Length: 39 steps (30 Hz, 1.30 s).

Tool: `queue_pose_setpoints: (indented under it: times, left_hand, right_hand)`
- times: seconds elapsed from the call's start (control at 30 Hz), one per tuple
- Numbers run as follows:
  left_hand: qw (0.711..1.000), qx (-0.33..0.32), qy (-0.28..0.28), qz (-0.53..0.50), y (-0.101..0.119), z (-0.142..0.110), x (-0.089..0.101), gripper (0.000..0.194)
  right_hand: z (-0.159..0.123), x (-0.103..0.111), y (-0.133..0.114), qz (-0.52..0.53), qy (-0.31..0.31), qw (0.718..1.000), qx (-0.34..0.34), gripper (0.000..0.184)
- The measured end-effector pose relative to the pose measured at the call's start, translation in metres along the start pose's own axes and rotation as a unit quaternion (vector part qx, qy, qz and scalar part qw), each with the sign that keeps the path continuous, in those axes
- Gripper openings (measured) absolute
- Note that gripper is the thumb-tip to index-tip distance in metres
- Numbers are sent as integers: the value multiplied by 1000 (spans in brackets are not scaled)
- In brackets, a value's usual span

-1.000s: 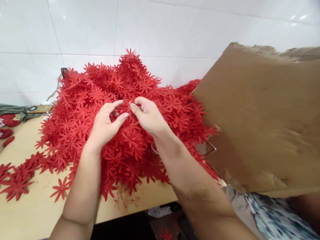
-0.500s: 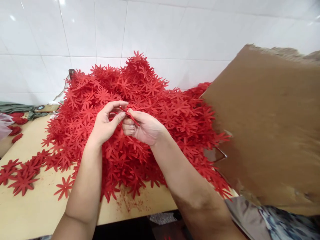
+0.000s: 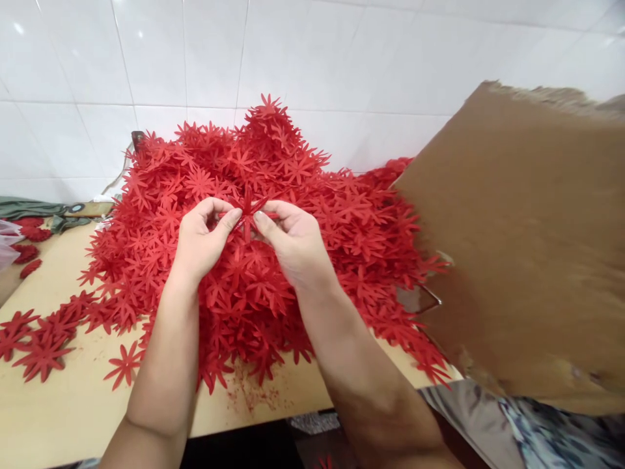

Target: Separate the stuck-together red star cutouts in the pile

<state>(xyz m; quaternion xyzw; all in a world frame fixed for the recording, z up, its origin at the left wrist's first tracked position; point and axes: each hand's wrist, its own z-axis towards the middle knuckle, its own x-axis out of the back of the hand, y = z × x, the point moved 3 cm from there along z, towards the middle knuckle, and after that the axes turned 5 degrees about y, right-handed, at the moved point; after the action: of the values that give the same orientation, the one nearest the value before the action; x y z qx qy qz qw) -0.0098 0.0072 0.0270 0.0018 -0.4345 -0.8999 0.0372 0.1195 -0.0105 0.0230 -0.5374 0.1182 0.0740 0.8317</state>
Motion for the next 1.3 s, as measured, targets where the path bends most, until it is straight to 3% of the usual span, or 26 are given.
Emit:
queue_pose_setpoints:
  times: [0.2, 0.43, 0.67, 0.83, 0.9, 1.03, 1.17, 1.3]
  left_hand:
    - [999, -22, -28, 26, 6, -4, -4, 18]
    - [999, -29, -35, 28, -3, 0, -6, 11]
    - [995, -50, 17, 88, -5, 0, -9, 5]
    - [965, -156, 109, 182, 5, -5, -13, 8]
    - [958, -181, 111, 190, 8, -8, -16, 9]
    - [976, -148, 76, 142, 6, -10, -18, 14]
    - [983, -111, 53, 135, 5, -10, -18, 17]
    - [980, -118, 52, 152, 7, -10, -18, 19]
  right_hand:
    - [4, -2, 17, -33, 84, 995, 53, 43]
    - [7, -2, 27, -63, 87, 991, 75, 32]
    - [19, 1, 30, 13, 12, 999, 38, 42]
    - [17, 8, 25, -40, 70, 995, 54, 41]
    - [13, 7, 21, -38, 51, 997, 54, 38]
    - [10, 6, 14, -13, 24, 999, 37, 34]
    - [14, 13, 13, -20, 59, 997, 46, 30]
    - [15, 19, 14, -42, 102, 992, 61, 36]
